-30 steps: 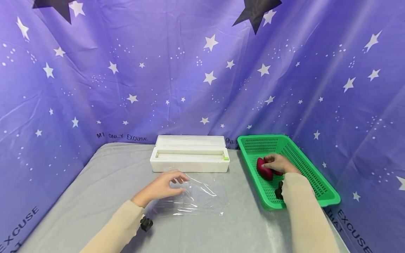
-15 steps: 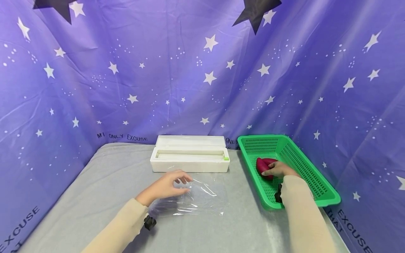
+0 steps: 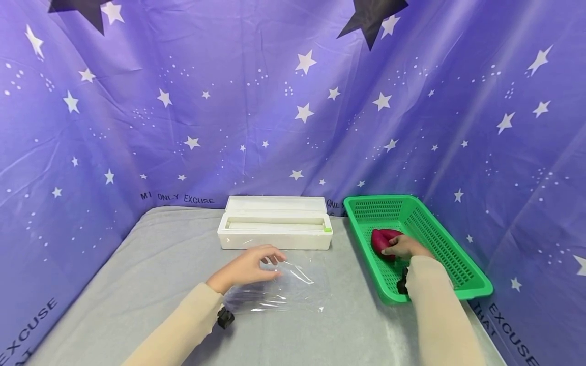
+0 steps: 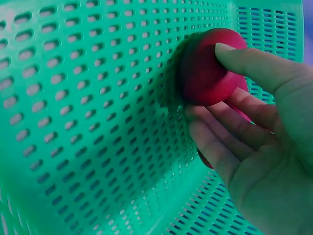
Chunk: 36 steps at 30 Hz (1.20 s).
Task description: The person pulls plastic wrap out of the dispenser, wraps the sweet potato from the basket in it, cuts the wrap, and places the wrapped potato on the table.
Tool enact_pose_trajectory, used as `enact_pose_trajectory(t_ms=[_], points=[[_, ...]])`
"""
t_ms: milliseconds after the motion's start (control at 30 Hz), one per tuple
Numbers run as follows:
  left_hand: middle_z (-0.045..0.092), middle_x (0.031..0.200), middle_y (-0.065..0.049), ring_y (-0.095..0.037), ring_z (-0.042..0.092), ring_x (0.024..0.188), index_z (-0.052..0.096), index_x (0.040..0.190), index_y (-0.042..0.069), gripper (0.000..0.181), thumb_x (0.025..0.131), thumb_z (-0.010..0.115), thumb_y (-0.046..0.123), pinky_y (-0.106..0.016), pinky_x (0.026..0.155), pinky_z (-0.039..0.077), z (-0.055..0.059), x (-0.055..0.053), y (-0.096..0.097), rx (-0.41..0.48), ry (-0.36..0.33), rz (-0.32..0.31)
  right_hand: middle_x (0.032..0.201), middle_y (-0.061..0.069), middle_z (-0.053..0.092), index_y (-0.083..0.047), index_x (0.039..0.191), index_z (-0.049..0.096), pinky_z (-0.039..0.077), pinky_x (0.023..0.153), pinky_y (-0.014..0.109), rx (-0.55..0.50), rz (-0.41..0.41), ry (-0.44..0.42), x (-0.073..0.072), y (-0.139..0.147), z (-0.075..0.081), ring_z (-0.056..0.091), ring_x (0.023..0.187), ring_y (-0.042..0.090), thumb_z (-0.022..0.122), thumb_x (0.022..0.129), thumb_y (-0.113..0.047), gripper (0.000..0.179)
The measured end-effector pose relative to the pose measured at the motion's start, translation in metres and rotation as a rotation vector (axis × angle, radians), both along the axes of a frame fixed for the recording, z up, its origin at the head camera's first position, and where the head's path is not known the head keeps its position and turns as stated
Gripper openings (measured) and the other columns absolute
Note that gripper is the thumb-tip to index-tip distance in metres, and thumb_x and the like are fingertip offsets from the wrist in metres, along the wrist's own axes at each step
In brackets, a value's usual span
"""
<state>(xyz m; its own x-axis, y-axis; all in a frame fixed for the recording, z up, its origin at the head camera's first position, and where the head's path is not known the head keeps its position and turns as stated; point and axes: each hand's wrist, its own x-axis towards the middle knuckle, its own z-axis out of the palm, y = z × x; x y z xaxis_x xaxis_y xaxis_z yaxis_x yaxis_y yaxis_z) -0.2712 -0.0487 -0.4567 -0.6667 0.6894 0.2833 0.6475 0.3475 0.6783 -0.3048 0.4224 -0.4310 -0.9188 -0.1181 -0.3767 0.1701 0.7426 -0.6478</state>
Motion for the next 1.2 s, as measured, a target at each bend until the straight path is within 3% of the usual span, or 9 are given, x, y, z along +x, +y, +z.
enact_pose_trajectory(t_ms=[167,467,633,800,967,1200], points=[[0.067,0.109,0.01,-0.021,0.065,0.1,0.069,0.119,0.015,0.033,0.088,0.079,0.02,-0.042,0.087,0.054,0.0,-0.003,0.005,0.002,0.004,-0.019,0.119,0.031,0.049,0.027,0.135,0.033,0.056,0.078,0.039,-0.03,-0.002,0.024,0.002,-0.004,0.0,0.055,0.09,0.025,0.064,0.097,-0.011,0.062],[0.067,0.116,0.005,-0.02,0.065,0.102,0.068,0.12,0.018,0.033,0.089,0.078,0.021,-0.042,0.089,0.054,0.004,-0.007,0.017,-0.021,-0.045,-0.023,0.121,0.035,0.051,0.026,0.136,0.034,0.055,0.083,0.044,0.011,0.03,0.06,0.0,0.0,0.008,0.059,0.089,0.027,0.064,0.098,-0.014,0.063],[0.067,0.116,0.007,-0.023,0.065,0.103,0.068,0.12,0.021,0.032,0.089,0.078,0.022,-0.041,0.091,0.053,0.005,-0.012,0.025,-0.02,-0.042,-0.034,0.127,0.039,0.046,0.025,0.137,0.033,0.056,0.082,0.043,-0.015,0.027,0.066,0.002,0.001,0.015,0.06,0.091,0.026,0.065,0.097,-0.014,0.065],[0.066,0.116,0.006,-0.027,0.065,0.104,0.068,0.121,0.017,0.033,0.09,0.077,0.021,-0.041,0.092,0.053,0.005,-0.015,0.031,-0.019,-0.056,-0.049,0.12,0.033,0.052,0.023,0.135,0.037,0.057,0.082,0.042,-0.055,0.028,0.078,0.005,0.001,0.021,0.061,0.091,0.024,0.068,0.094,-0.014,0.064],[0.066,0.117,0.009,-0.021,0.065,0.105,0.067,0.124,0.021,0.035,0.09,0.076,0.022,-0.035,0.092,0.051,0.002,-0.019,0.035,-0.022,-0.089,-0.044,0.121,0.029,0.053,0.022,0.138,0.036,0.057,0.082,0.039,-0.075,0.042,0.088,0.007,0.002,0.027,0.06,0.095,0.022,0.068,0.095,-0.015,0.066],[0.066,0.118,0.008,-0.024,0.064,0.108,0.065,0.127,0.015,0.036,0.092,0.074,0.024,-0.045,0.094,0.051,0.002,-0.025,0.038,0.005,-0.14,-0.039,0.119,0.03,0.057,0.02,0.14,0.036,0.057,0.08,0.04,-0.053,0.091,0.157,0.011,-0.002,0.038,0.063,0.094,0.025,0.069,0.095,-0.015,0.066]])
